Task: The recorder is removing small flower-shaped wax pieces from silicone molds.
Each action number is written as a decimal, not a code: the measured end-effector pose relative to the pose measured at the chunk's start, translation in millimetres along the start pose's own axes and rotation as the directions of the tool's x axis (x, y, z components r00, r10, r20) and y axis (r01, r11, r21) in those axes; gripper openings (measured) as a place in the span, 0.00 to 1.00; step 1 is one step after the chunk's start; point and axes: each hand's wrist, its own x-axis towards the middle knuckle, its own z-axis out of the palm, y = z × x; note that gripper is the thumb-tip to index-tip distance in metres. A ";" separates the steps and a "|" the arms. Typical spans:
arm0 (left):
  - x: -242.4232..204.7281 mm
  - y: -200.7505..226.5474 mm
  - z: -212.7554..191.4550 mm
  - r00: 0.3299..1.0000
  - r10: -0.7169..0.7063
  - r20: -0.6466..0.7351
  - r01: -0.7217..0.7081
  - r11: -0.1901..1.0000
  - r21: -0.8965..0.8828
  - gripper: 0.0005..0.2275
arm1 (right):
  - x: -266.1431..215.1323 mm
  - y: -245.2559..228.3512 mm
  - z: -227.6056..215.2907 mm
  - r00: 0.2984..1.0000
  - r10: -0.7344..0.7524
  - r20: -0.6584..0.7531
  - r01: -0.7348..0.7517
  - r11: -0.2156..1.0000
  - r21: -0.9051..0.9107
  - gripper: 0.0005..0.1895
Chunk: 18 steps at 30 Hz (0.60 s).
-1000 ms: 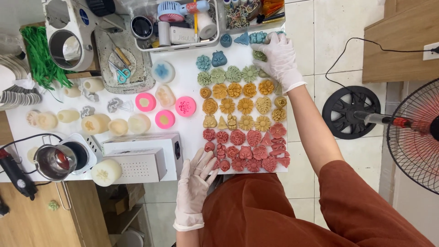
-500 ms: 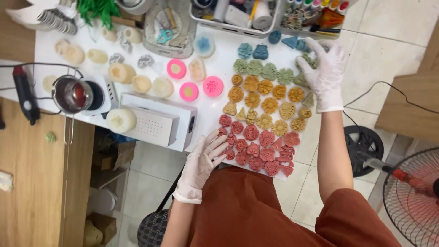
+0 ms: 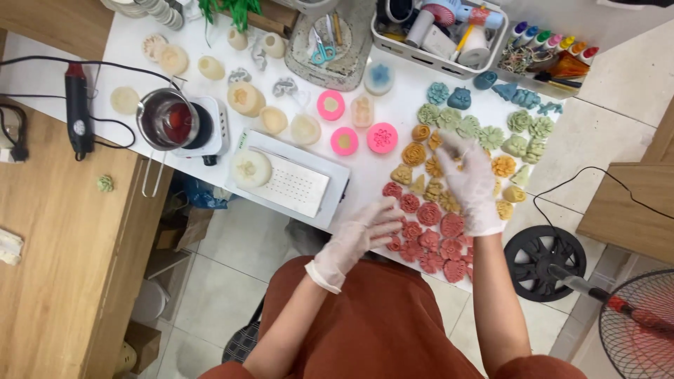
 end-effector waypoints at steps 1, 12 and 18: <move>-0.7 0.7 -2.5 1.000 0.001 0.007 -0.001 1.000 0.006 0.27 | -7.9 -3.4 21.0 1.000 0.001 -0.009 -0.001 1.000 -0.001 0.19; -78.3 105.3 -149.4 0.803 0.015 0.596 -0.244 0.921 0.305 0.22 | -36.6 -72.7 162.4 0.948 0.314 -0.050 -0.318 0.937 -0.145 0.26; -112.0 211.3 -220.6 0.939 0.088 0.332 -0.195 0.932 0.305 0.28 | 7.1 -103.0 169.7 0.940 0.263 -0.218 -0.338 0.813 -0.474 0.34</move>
